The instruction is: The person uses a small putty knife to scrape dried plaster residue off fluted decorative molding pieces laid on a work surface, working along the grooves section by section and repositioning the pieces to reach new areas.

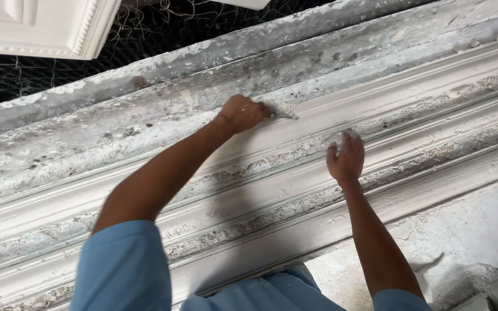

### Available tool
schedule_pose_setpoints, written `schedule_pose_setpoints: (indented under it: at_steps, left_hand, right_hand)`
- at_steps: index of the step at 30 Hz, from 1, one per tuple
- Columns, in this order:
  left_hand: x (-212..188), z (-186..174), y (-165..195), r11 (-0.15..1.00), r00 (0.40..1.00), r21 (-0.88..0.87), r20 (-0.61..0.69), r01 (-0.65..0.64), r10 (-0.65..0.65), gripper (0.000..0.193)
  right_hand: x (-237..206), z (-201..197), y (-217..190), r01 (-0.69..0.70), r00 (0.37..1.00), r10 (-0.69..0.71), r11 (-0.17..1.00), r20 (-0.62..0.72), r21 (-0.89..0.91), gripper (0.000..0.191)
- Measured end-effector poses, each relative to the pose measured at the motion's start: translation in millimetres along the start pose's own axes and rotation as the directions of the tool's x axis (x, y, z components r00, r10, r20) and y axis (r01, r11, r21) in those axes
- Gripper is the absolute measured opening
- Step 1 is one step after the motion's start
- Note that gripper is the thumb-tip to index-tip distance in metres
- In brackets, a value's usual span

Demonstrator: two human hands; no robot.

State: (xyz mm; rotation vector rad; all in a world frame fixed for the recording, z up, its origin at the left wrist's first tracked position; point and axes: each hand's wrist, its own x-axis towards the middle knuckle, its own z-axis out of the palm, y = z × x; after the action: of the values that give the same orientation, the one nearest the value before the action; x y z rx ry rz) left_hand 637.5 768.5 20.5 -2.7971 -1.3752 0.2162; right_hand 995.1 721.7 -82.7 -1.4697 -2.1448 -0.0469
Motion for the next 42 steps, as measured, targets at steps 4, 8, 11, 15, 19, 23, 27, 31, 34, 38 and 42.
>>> schedule_pose_setpoints:
  at_steps: [4,8,11,15,19,23,27,31,34,38,42]
  left_hand:
    - [-65,-12,-21,0.990,0.881,0.066,0.451,0.128,-0.144,0.041]
    - [-96,-11,-24,0.991,0.996,0.129,-0.088,-0.023,0.035,0.056]
    - [-17,-1,-1,0.998,0.987,0.041,0.147,0.052,-0.058,0.041]
    - [140,6,45,0.999,0.999,0.039,0.030,0.021,-0.023,0.029]
    - [204,6,66,0.998,0.998,0.056,-0.061,-0.011,0.015,0.030]
    - [148,-7,49,0.999,0.992,0.033,0.119,0.041,-0.045,0.050]
    - [112,-23,40,0.998,0.999,0.054,0.012,0.035,-0.035,0.051]
    - [198,-26,63,0.998,0.985,-0.018,0.166,0.054,-0.051,0.039]
    - [283,-25,90,0.998,0.999,-0.048,0.014,0.032,-0.031,0.025]
    - [310,-34,99,0.994,0.997,-0.103,-0.070,0.027,-0.034,0.024]
    - [252,-28,81,0.999,0.988,-0.001,0.144,0.049,-0.049,0.034]
  right_hand:
    - [1,-1,-3,-0.012,1.000,0.012,1.000,-0.014,-0.017,0.042]
    - [3,-3,-6,-0.035,0.999,0.035,0.999,0.003,0.014,0.041]
    - [6,-5,-5,-0.030,0.999,0.029,0.999,0.045,0.023,0.042]
    - [3,-7,2,-0.003,0.999,-0.001,0.996,0.045,0.093,0.045]
    - [-2,-16,49,0.013,0.982,-0.073,0.946,0.174,0.322,0.045]
    - [35,-31,174,0.165,0.985,-0.171,0.954,0.005,0.252,0.053]
    - [82,-46,293,0.056,0.998,-0.057,0.998,0.011,0.042,0.038]
    - [92,-41,325,0.022,0.999,-0.024,0.998,0.025,0.063,0.033]
    - [90,-42,319,0.053,0.998,-0.055,0.997,0.036,0.051,0.031]
    - [93,-51,313,0.047,0.999,-0.047,0.999,-0.003,0.002,0.037]
    - [90,-56,312,0.039,0.998,-0.040,0.999,-0.050,-0.011,0.036]
